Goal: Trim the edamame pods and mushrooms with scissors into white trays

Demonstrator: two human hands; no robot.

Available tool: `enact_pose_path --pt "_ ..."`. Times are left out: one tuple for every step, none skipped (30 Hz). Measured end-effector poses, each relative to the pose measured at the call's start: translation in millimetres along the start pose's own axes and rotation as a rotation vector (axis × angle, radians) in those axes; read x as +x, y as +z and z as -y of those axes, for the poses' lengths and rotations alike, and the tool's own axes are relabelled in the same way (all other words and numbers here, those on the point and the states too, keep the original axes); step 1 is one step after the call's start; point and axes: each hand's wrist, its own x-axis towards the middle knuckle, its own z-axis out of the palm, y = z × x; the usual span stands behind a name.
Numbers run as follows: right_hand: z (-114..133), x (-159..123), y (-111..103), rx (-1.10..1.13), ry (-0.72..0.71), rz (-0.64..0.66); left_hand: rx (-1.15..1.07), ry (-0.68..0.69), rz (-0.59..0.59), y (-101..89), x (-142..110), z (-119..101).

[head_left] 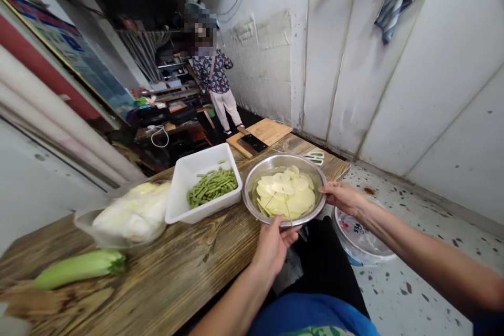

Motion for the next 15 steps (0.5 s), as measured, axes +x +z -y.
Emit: enact_pose_path --pt "-1.4 3.5 0.8 -0.018 -0.021 -0.005 -0.001 0.011 0.001 1.9 -1.4 4.4" --pt "-2.6 7.1 1.4 -0.039 -0.043 -0.01 0.007 0.023 0.004 3.3 -2.7 8.2" --pt "-3.7 10.3 1.7 -0.062 -0.066 -0.016 0.022 0.037 0.005 3.5 -3.7 11.3" --pt "-4.6 12.6 1.7 -0.086 -0.09 -0.023 0.045 0.054 0.005 1.8 -4.5 13.5" --pt "-5.3 13.4 1.4 -0.113 -0.114 -0.033 0.076 0.071 0.009 -2.5 -4.7 14.9" --pt "-5.8 12.3 1.1 -0.138 -0.137 -0.046 0.115 0.087 0.022 -9.7 -4.5 15.6" --pt "-6.1 8.8 1.4 -0.154 -0.158 -0.065 0.166 0.099 0.041 -20.2 -3.9 15.7" --pt "-6.3 2.9 2.6 -0.183 -0.2 -0.108 0.23 0.114 0.062 -33.8 -3.1 15.6" --pt "-6.3 -5.3 5.4 -0.241 -0.27 -0.172 0.302 0.134 0.075 -50.1 -2.2 15.4" --pt "-6.3 -15.0 10.3 -0.32 -0.359 -0.244 0.393 0.165 0.075 -68.2 -1.6 15.3" --pt "-6.0 -25.4 17.5 -0.488 -0.513 -0.342 0.488 0.242 0.037 -87.0 -1.4 15.3" --pt "-5.5 -35.5 26.9 -0.689 -0.645 -0.379 0.579 0.368 -0.027 -105.4 -1.9 15.3" --pt "-4.5 -44.2 38.2 -0.874 -0.708 -0.297 0.66 0.527 -0.116 -122.5 -3.2 15.1" --pt "-3.1 -50.6 50.4 -1.039 -0.707 -0.161 0.733 0.651 -0.178 -137.3 -5.2 14.6" --pt "-1.0 -54.4 62.9 -1.183 -0.666 -0.051 0.795 0.74 -0.219 -149.3 -7.7 13.7"
